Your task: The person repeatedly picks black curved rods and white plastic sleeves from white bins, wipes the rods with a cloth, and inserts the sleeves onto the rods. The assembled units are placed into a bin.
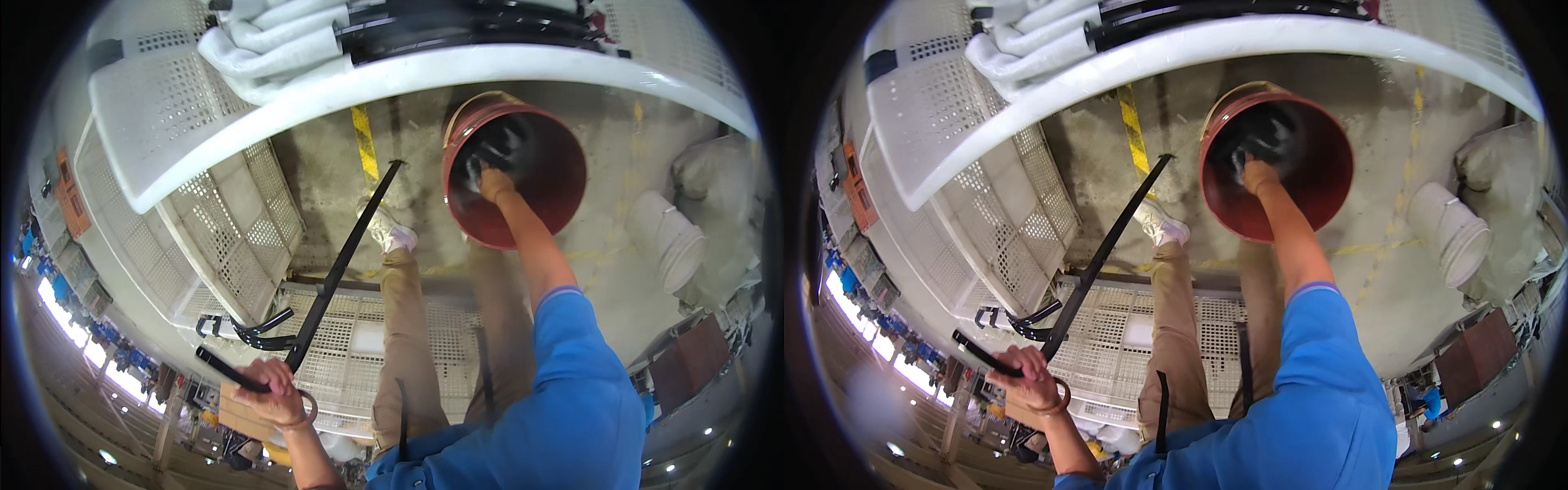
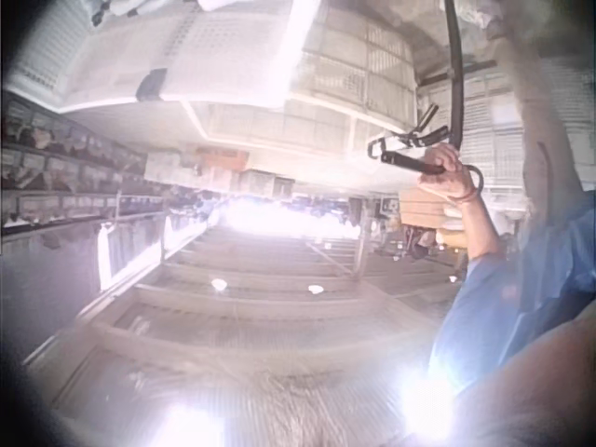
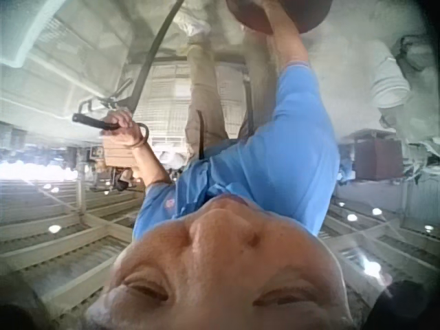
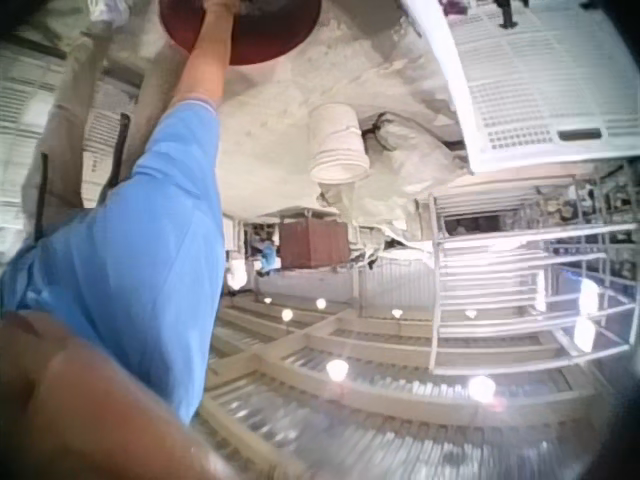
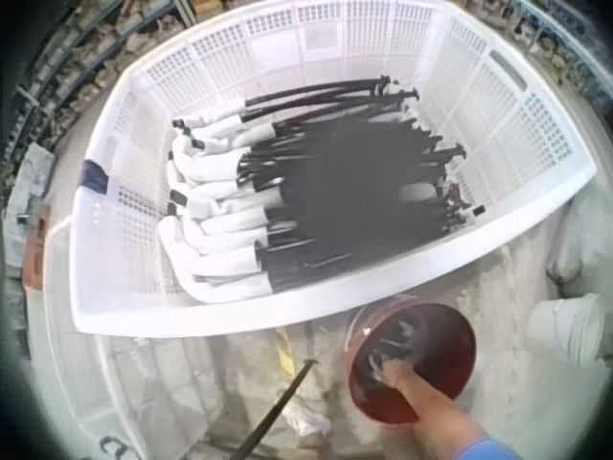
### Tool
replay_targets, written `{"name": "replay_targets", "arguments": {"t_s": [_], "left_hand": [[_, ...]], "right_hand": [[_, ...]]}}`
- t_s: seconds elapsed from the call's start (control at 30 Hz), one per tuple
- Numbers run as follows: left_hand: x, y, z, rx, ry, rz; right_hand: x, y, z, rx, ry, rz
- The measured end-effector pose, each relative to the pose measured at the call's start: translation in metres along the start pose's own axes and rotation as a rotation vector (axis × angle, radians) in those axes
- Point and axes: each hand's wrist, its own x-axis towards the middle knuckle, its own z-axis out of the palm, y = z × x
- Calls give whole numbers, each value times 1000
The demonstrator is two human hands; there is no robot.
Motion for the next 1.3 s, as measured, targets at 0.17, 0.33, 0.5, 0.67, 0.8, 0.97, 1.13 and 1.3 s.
{"name": "replay_targets", "arguments": {"t_s": [0.17,0.33,0.5,0.67,0.8,0.97,1.13,1.3], "left_hand": [[-2,7,28,454,-115,149],[-24,37,91,204,-447,-186],[-56,120,120,308,-671,92],[-90,225,105,383,-732,175],[-118,291,79,427,-750,209],[-154,324,55,523,-779,459],[-178,333,48,585,-802,527],[-194,333,57,666,-783,648]], "right_hand": [[-143,25,-100,599,-50,-157],[-324,64,-172,849,85,-465],[-498,50,-240,982,110,-558],[-548,-41,-292,298,901,-786],[-593,-40,-324,191,1119,-931],[-637,-14,-347,-44,1145,-1085],[-651,-14,-356,-181,1146,-1206],[-659,-28,-352,-234,1073,-1345]]}}
